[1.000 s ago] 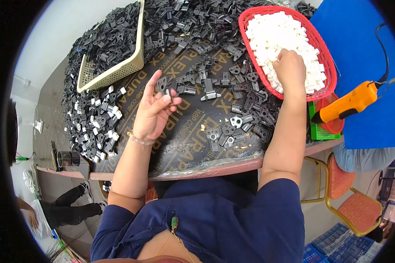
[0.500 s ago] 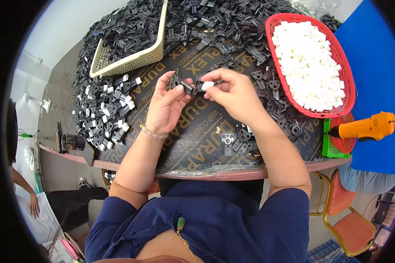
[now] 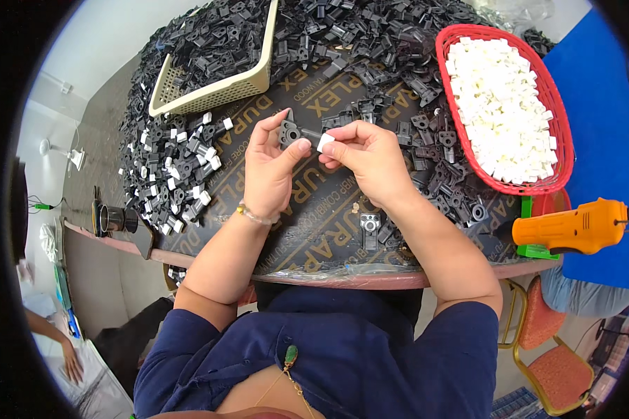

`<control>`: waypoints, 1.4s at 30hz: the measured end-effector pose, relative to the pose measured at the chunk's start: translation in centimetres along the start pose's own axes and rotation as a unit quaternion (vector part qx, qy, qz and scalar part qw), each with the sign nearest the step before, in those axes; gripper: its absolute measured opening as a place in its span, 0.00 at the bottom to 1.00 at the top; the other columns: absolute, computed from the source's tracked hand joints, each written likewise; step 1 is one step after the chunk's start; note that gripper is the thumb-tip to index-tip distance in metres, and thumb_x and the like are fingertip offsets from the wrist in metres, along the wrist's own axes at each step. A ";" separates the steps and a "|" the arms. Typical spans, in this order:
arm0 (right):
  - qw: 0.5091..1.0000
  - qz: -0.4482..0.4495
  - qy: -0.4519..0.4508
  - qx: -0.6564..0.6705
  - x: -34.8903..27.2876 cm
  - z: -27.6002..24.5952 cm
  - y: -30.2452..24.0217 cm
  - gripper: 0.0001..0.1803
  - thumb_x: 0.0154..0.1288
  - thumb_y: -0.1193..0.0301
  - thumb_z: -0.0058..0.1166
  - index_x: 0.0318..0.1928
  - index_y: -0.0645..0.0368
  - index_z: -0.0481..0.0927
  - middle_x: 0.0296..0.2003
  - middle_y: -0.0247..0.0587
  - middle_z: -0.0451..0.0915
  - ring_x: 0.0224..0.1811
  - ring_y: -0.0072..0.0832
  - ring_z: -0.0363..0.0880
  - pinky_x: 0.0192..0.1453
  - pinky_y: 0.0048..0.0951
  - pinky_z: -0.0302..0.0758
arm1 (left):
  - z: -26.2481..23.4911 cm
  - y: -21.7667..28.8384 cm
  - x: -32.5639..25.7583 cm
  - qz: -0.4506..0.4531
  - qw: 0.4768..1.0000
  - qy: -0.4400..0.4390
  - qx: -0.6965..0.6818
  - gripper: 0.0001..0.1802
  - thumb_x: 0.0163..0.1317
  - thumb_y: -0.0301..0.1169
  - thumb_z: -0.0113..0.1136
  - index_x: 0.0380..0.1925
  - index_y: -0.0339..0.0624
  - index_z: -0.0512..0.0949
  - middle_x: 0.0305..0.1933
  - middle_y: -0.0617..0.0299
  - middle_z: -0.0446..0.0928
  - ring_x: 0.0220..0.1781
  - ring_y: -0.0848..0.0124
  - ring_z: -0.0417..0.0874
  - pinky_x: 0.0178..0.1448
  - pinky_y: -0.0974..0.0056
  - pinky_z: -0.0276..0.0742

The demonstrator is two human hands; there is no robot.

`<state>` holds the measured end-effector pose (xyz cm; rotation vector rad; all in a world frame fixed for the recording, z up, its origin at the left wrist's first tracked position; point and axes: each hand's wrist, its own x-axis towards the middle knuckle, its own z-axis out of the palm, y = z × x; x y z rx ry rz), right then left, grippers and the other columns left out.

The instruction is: Assembling small white plastic inserts into larger black plastic housings at a factory workbench.

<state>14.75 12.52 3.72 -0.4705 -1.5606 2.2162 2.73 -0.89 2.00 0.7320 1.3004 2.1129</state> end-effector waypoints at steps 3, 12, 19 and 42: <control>0.999 0.006 -0.039 -0.027 0.4 -0.7 0.6 0.19 0.65 0.80 0.62 0.56 0.68 0.76 0.46 0.45 0.83 0.45 0.29 0.84 0.49 0.26 0.82 | 0.1 1.0 0.2 0.014 1.000 -0.016 0.016 0.29 0.62 0.17 0.65 0.63 0.37 0.69 0.58 0.57 0.75 0.53 0.73 0.80 0.58 0.66 0.79; 0.970 -0.153 -0.107 -0.156 0.5 1.8 -2.3 0.44 0.48 0.69 0.75 0.65 0.67 0.67 0.60 0.47 0.76 0.62 0.30 0.75 0.69 0.33 0.68 | 0.0 1.4 0.1 -0.192 0.922 -0.102 -0.320 0.32 0.72 0.48 0.57 0.69 0.52 0.59 0.57 0.50 0.76 0.58 0.59 0.81 0.59 0.53 0.81; 0.836 -0.317 -0.226 -0.385 3.0 12.3 -2.2 0.39 0.39 0.56 0.78 0.53 0.62 0.80 0.45 0.47 0.83 0.46 0.33 0.84 0.53 0.33 0.79 | -2.9 -2.2 0.8 -0.272 0.882 0.011 -0.386 0.27 0.74 0.54 0.49 0.57 0.43 0.69 0.54 0.48 0.77 0.52 0.58 0.82 0.54 0.55 0.82; 0.576 -0.185 -0.064 -0.794 6.8 -2.4 -1.6 0.13 0.62 0.75 0.54 0.46 0.58 0.84 0.49 0.44 0.84 0.55 0.45 0.79 0.60 0.43 0.75 | -0.9 -1.1 2.0 -0.001 0.991 -0.021 0.131 0.20 0.69 0.33 0.59 0.60 0.41 0.73 0.60 0.56 0.75 0.62 0.65 0.76 0.65 0.61 0.71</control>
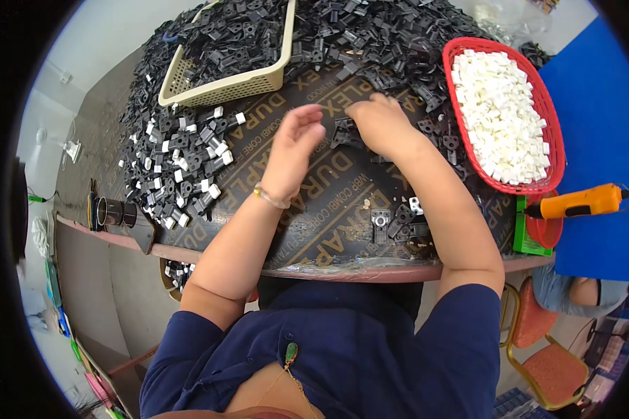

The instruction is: Assembling small white plastic inserts into larger black plastic housings at a factory workbench.

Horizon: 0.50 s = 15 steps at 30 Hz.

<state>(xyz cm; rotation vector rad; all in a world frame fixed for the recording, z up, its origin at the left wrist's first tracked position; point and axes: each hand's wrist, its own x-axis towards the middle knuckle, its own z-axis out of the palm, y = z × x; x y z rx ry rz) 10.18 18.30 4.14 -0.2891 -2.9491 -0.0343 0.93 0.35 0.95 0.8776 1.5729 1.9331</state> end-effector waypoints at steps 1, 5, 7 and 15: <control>0.994 -0.029 0.015 0.101 -1.1 0.1 0.5 0.18 0.61 0.78 0.55 0.52 0.58 0.82 0.53 0.47 0.82 0.59 0.46 0.77 0.64 0.42 0.73 | -0.4 0.0 -0.5 0.064 0.978 -0.053 0.193 0.24 0.66 0.31 0.62 0.62 0.43 0.73 0.65 0.52 0.73 0.66 0.59 0.74 0.69 0.58 0.69; 0.973 0.054 0.089 0.208 -4.3 -2.0 2.5 0.18 0.61 0.82 0.55 0.52 0.61 0.81 0.53 0.51 0.81 0.56 0.47 0.79 0.62 0.39 0.75 | 0.4 -1.5 -2.0 0.221 0.818 -0.094 0.523 0.27 0.59 0.31 0.66 0.60 0.47 0.76 0.66 0.44 0.71 0.71 0.48 0.69 0.70 0.51 0.68; 0.978 0.132 0.053 0.154 -6.2 -3.7 3.7 0.13 0.62 0.81 0.55 0.47 0.63 0.82 0.47 0.53 0.82 0.50 0.49 0.81 0.55 0.41 0.77 | 0.3 -1.1 -1.6 0.195 0.840 -0.130 0.489 0.28 0.56 0.31 0.69 0.59 0.46 0.78 0.65 0.45 0.72 0.68 0.49 0.72 0.69 0.50 0.69; 0.982 0.136 -0.039 0.126 -7.7 -3.2 4.9 0.22 0.52 0.75 0.69 0.49 0.62 0.80 0.41 0.49 0.83 0.50 0.46 0.81 0.55 0.42 0.77 | -0.1 0.8 -1.5 0.187 0.812 -0.090 0.546 0.28 0.55 0.29 0.69 0.58 0.42 0.79 0.62 0.48 0.74 0.59 0.52 0.78 0.63 0.55 0.75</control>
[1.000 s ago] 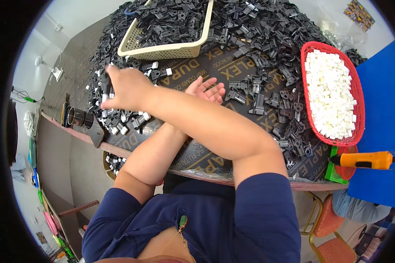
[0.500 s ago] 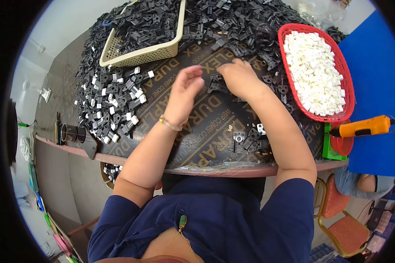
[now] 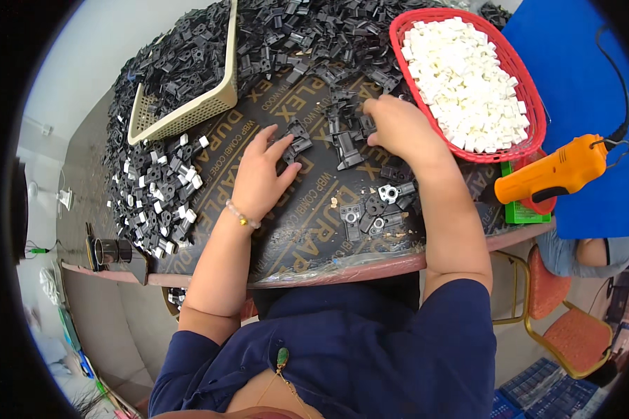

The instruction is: Assembling small white plastic inserts into larger black plastic housings at a factory workbench.

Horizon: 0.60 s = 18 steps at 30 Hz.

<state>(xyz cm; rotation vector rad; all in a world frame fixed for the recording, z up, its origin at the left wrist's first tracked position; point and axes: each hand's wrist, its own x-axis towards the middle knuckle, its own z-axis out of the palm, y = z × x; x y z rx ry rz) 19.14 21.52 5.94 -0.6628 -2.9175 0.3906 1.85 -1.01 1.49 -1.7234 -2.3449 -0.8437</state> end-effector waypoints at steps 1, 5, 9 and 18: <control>0.999 -0.004 -0.028 -0.031 0.2 0.4 -0.2 0.24 0.50 0.75 0.71 0.49 0.62 0.79 0.41 0.49 0.83 0.50 0.46 0.81 0.55 0.42 0.77 | -0.2 0.3 0.2 0.004 1.000 -0.003 -0.001 0.28 0.55 0.29 0.69 0.58 0.42 0.79 0.62 0.48 0.74 0.59 0.52 0.78 0.63 0.55 0.75; 0.998 0.032 -0.035 -0.038 0.5 0.1 -0.6 0.24 0.52 0.72 0.70 0.51 0.63 0.80 0.43 0.51 0.84 0.49 0.46 0.82 0.56 0.42 0.77 | -1.2 1.2 0.5 -0.111 0.959 -0.027 -0.258 0.21 0.59 0.23 0.64 0.54 0.36 0.79 0.57 0.54 0.75 0.50 0.69 0.80 0.54 0.70 0.76; 0.972 0.024 0.087 0.218 0.4 -1.2 -1.2 0.24 0.51 0.70 0.71 0.50 0.64 0.81 0.43 0.52 0.84 0.49 0.46 0.83 0.56 0.41 0.78 | -0.5 0.8 0.4 -0.189 0.821 0.010 -0.539 0.07 0.69 0.25 0.54 0.43 0.34 0.76 0.59 0.53 0.76 0.48 0.72 0.78 0.53 0.67 0.76; 0.995 0.036 -0.064 -0.072 0.1 1.0 -0.5 0.20 0.51 0.78 0.64 0.48 0.62 0.81 0.44 0.50 0.80 0.49 0.47 0.82 0.55 0.42 0.78 | -0.9 0.5 0.9 -0.274 0.627 0.046 -0.728 0.20 0.78 0.42 0.46 0.54 0.34 0.73 0.52 0.51 0.79 0.50 0.62 0.83 0.54 0.60 0.81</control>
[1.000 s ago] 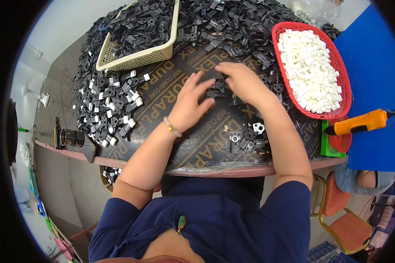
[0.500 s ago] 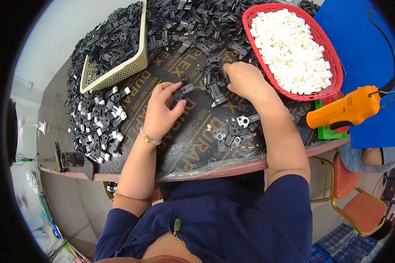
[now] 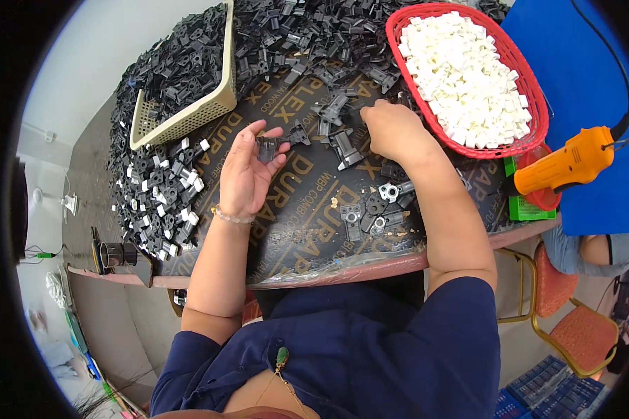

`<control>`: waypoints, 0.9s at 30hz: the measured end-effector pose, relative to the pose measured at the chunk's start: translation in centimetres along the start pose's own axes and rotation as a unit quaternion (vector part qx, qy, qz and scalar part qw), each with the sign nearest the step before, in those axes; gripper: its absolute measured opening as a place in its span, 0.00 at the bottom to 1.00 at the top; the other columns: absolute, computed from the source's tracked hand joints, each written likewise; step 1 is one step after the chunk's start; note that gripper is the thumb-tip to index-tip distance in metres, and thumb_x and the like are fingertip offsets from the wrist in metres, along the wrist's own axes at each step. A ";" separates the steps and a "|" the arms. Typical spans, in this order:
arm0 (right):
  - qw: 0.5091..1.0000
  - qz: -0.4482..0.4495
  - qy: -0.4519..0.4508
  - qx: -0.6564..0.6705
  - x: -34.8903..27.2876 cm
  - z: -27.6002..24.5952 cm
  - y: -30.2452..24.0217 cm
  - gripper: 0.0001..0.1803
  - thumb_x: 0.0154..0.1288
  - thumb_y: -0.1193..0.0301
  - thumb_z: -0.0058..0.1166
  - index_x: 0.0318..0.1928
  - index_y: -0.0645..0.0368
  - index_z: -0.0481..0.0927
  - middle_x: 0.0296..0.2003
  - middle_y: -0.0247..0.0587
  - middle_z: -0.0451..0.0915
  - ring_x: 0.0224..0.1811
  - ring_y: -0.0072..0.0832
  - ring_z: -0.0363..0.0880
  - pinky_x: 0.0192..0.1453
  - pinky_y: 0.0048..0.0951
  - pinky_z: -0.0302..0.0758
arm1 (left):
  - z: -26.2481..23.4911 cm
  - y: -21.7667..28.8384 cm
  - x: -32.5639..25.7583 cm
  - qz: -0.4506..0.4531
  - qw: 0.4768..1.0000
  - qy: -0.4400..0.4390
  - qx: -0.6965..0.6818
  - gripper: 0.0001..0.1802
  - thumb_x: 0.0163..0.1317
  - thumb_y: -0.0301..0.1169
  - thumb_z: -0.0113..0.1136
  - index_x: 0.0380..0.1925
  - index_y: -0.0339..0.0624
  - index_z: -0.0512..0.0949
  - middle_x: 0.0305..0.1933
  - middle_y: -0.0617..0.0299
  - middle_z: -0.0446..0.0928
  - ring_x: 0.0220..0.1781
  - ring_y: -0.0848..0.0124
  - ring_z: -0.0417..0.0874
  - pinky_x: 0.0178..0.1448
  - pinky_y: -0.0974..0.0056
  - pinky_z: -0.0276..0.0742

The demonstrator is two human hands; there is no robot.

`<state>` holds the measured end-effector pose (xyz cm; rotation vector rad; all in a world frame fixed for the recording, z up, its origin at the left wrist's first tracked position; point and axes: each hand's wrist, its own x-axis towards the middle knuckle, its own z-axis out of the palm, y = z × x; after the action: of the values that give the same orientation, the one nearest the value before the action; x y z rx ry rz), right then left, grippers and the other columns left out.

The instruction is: Assembling small white plastic inserts into larger black plastic housings at a factory workbench.

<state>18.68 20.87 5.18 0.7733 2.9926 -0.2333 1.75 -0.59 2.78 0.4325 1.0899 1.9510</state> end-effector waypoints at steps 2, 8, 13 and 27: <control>0.998 -0.028 0.045 0.041 0.0 0.2 0.3 0.19 0.51 0.79 0.61 0.48 0.61 0.81 0.42 0.48 0.81 0.47 0.46 0.81 0.53 0.42 0.78 | -1.1 -0.3 0.7 -0.030 0.998 0.013 -0.048 0.22 0.78 0.43 0.46 0.55 0.33 0.72 0.51 0.51 0.79 0.50 0.61 0.83 0.54 0.59 0.82; 0.977 -0.051 0.071 0.194 0.0 -1.7 -0.9 0.18 0.53 0.82 0.54 0.46 0.59 0.82 0.32 0.43 0.81 0.39 0.41 0.80 0.46 0.40 0.76 | -1.7 -0.6 1.0 -0.083 0.987 0.012 -0.138 0.25 0.79 0.45 0.44 0.59 0.31 0.69 0.51 0.50 0.77 0.56 0.58 0.80 0.62 0.57 0.80; 0.884 -0.068 0.078 0.456 0.1 -1.5 -3.4 0.20 0.57 0.83 0.52 0.52 0.60 0.79 0.33 0.31 0.80 0.34 0.19 0.77 0.41 0.26 0.74 | -0.4 -0.1 0.3 -0.077 0.992 -0.056 -0.086 0.23 0.76 0.37 0.52 0.61 0.29 0.68 0.57 0.49 0.76 0.61 0.58 0.78 0.71 0.56 0.74; 0.884 -0.173 0.149 0.409 -0.8 -0.5 -7.9 0.20 0.53 0.71 0.72 0.47 0.62 0.83 0.37 0.32 0.77 0.34 0.19 0.73 0.38 0.21 0.71 | 0.7 0.1 -0.7 -0.086 0.987 -0.111 -0.080 0.22 0.75 0.34 0.54 0.65 0.37 0.68 0.56 0.56 0.78 0.58 0.69 0.79 0.64 0.60 0.77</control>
<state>15.49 13.72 6.77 0.2747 3.2446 -1.5974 2.55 -0.78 3.31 0.4414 0.7957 1.7752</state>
